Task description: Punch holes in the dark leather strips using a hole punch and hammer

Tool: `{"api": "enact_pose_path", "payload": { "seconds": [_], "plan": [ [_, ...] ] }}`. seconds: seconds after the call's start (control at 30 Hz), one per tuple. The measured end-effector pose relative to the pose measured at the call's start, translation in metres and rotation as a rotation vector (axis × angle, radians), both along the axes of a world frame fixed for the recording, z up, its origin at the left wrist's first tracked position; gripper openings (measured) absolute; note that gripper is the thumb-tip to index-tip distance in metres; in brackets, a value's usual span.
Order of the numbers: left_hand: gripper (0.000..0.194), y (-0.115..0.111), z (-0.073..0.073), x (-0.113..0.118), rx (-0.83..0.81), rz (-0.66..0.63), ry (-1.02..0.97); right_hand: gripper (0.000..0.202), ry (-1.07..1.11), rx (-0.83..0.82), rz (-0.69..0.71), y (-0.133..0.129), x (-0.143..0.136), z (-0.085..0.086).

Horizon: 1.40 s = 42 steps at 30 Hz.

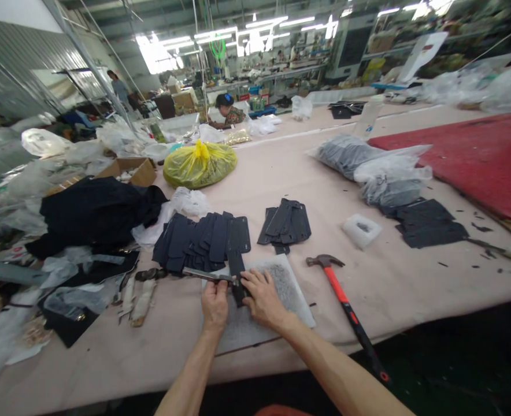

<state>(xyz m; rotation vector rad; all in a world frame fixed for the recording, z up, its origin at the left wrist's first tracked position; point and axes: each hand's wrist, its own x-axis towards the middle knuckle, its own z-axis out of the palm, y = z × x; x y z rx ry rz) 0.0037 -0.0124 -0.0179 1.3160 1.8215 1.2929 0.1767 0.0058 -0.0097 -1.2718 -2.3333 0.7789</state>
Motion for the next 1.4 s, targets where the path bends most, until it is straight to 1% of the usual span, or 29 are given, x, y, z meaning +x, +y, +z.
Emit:
{"api": "enact_pose_path", "payload": {
  "seconds": [0.03, 0.1, 0.2, 0.3, 0.37, 0.43, 0.5, 0.57, 0.63, 0.67, 0.8, 1.0, 1.07, 1.17, 1.23, 1.3, 1.4],
  "plan": [
    [0.031, 0.001, 0.002, -0.004, 0.004, 0.008, 0.007, 0.053, 0.01, -0.014, 0.015, 0.001, 0.003, 0.0],
    [0.027, -0.001, 0.002, -0.01, -0.002, -0.041, 0.057, 0.055, 0.04, -0.032, 0.019, 0.006, 0.007, 0.003],
    [0.025, -0.007, -0.004, -0.014, 0.024, -0.132, 0.116, 0.056, 0.028, -0.017, -0.082, 0.022, 0.011, 0.01],
    [0.026, -0.011, -0.011, -0.012, 0.057, -0.175, 0.159, 0.043, -0.047, -0.002, -0.171, 0.047, 0.005, 0.019],
    [0.026, -0.012, -0.011, -0.011, 0.058, -0.178, 0.178, 0.035, -0.085, -0.006, -0.187, 0.059, -0.003, 0.025],
    [0.026, -0.011, -0.01, -0.011, 0.062, -0.175, 0.187, 0.033, -0.118, 0.001, -0.174, 0.063, -0.009, 0.031],
    [0.026, -0.011, -0.009, -0.011, 0.068, -0.179, 0.188, 0.03, -0.146, 0.014, -0.114, 0.055, -0.011, 0.036],
    [0.026, -0.012, -0.01, -0.011, 0.073, -0.182, 0.188, 0.026, -0.175, 0.01, -0.026, 0.04, -0.008, 0.037],
    [0.025, -0.012, -0.012, -0.012, 0.078, -0.178, 0.191, 0.024, -0.211, -0.005, 0.035, 0.025, -0.004, 0.036],
    [0.025, -0.012, -0.013, -0.012, 0.083, -0.177, 0.191, 0.024, -0.229, -0.01, 0.043, 0.019, -0.002, 0.034],
    [0.026, -0.013, -0.014, -0.012, 0.097, -0.187, 0.181, 0.021, -0.25, -0.025, 0.003, 0.008, 0.001, 0.026],
    [0.025, -0.007, -0.004, -0.007, 0.094, -0.185, 0.165, 0.008, -0.218, -0.051, -0.04, 0.006, -0.003, 0.022],
    [0.024, -0.004, -0.005, -0.004, 0.082, -0.191, 0.155, 0.009, -0.216, -0.056, -0.047, 0.005, -0.003, 0.021],
    [0.026, -0.002, -0.012, 0.0, 0.04, -0.222, 0.2, 0.009, -0.206, -0.075, -0.041, 0.008, -0.004, 0.021],
    [0.028, -0.002, -0.018, 0.002, 0.024, -0.23, 0.268, 0.01, -0.191, -0.095, -0.013, 0.008, -0.003, 0.025],
    [0.029, -0.003, -0.022, 0.003, 0.02, -0.229, 0.32, 0.01, -0.163, -0.121, 0.061, 0.004, 0.001, 0.033],
    [0.029, -0.004, -0.023, 0.004, 0.016, -0.235, 0.343, 0.012, -0.026, -0.181, 0.2, -0.015, 0.018, 0.049]
  ]
}}
